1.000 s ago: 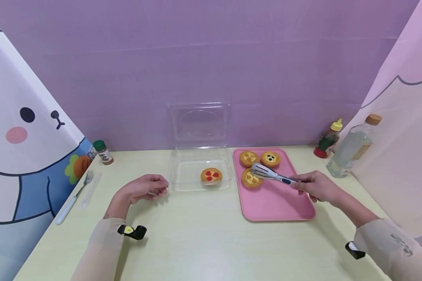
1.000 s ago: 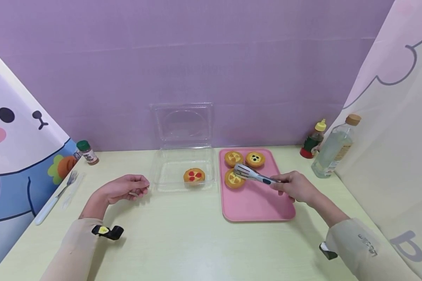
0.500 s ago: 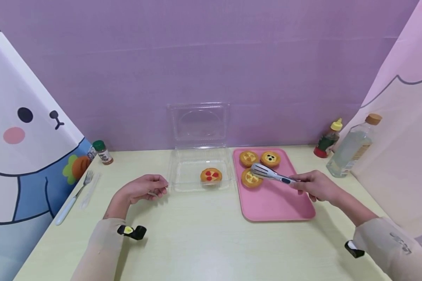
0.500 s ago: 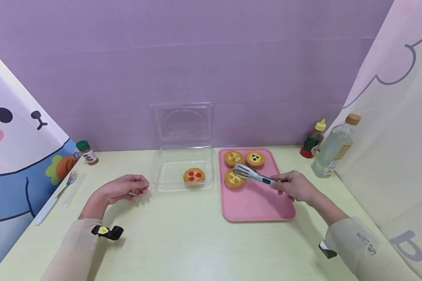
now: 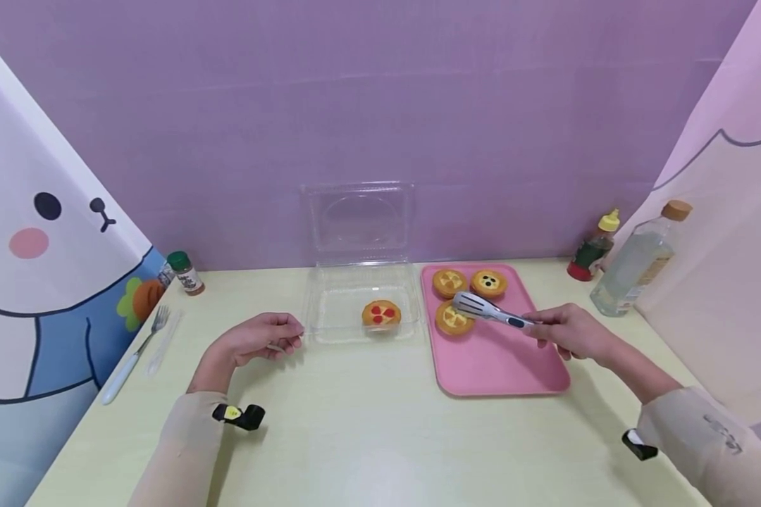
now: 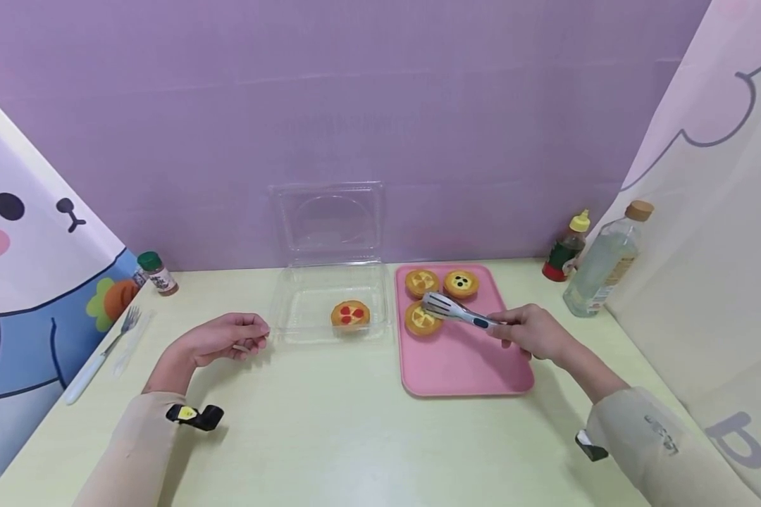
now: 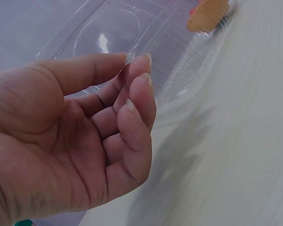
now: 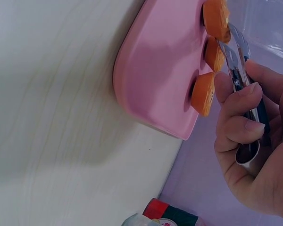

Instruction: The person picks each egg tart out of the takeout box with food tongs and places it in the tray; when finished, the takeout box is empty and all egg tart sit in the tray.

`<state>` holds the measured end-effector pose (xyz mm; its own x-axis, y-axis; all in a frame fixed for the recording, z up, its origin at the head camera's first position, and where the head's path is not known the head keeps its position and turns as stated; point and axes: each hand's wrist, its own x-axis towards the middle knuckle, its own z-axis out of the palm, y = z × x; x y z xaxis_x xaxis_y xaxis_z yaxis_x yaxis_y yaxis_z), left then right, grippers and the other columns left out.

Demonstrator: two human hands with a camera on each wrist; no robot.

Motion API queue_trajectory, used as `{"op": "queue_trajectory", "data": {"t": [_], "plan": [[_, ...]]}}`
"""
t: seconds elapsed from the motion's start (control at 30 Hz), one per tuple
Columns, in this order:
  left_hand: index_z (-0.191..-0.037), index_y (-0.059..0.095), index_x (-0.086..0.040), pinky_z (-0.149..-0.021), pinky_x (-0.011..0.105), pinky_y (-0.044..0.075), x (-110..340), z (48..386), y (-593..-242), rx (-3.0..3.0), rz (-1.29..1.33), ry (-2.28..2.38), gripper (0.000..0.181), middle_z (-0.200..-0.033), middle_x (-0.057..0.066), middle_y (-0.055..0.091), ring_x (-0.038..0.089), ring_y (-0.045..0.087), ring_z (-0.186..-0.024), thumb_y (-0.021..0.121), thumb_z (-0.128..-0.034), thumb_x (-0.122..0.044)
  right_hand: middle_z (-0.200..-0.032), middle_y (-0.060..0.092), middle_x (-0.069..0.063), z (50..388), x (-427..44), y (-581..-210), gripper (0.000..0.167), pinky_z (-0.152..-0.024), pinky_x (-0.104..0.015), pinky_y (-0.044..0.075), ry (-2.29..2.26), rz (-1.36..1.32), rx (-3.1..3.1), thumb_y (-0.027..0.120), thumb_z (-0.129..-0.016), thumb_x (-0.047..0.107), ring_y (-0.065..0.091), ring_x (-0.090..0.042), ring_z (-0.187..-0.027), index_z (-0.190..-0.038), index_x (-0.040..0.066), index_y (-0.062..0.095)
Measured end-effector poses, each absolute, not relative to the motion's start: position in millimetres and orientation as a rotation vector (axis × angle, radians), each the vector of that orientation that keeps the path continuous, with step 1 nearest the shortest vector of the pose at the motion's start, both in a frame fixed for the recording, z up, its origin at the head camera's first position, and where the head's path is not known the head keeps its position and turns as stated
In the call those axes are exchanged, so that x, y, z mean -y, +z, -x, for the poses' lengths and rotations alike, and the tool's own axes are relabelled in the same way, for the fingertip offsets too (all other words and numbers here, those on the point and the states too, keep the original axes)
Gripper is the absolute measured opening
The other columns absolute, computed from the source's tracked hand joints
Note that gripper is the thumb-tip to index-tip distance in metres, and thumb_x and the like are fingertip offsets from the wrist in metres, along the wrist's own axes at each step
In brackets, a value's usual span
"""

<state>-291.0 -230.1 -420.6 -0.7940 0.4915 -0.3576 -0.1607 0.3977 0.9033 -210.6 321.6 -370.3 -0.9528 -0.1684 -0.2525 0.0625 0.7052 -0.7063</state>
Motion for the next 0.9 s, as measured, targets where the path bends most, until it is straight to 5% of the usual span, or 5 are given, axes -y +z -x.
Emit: {"op": "queue_trajectory", "data": {"t": [0.9], "plan": [[-0.115,0.054,0.004,-0.069,0.027,0.049,229.6,292.3,-419.7,-2.063,-0.266,1.420,0.036,-0.092,0.001,0.063,0.014,0.058,-0.080,0.058,-0.1024,-0.029,-0.077,0.062,-0.008,212.2,-318.5,-363.4,0.051,-0.046,-0.027,0.040,-1.000,0.126,-2.702,0.068,-0.095,0.028,0.044,-0.013,-0.048,-0.136,-0.001,0.059]]}}
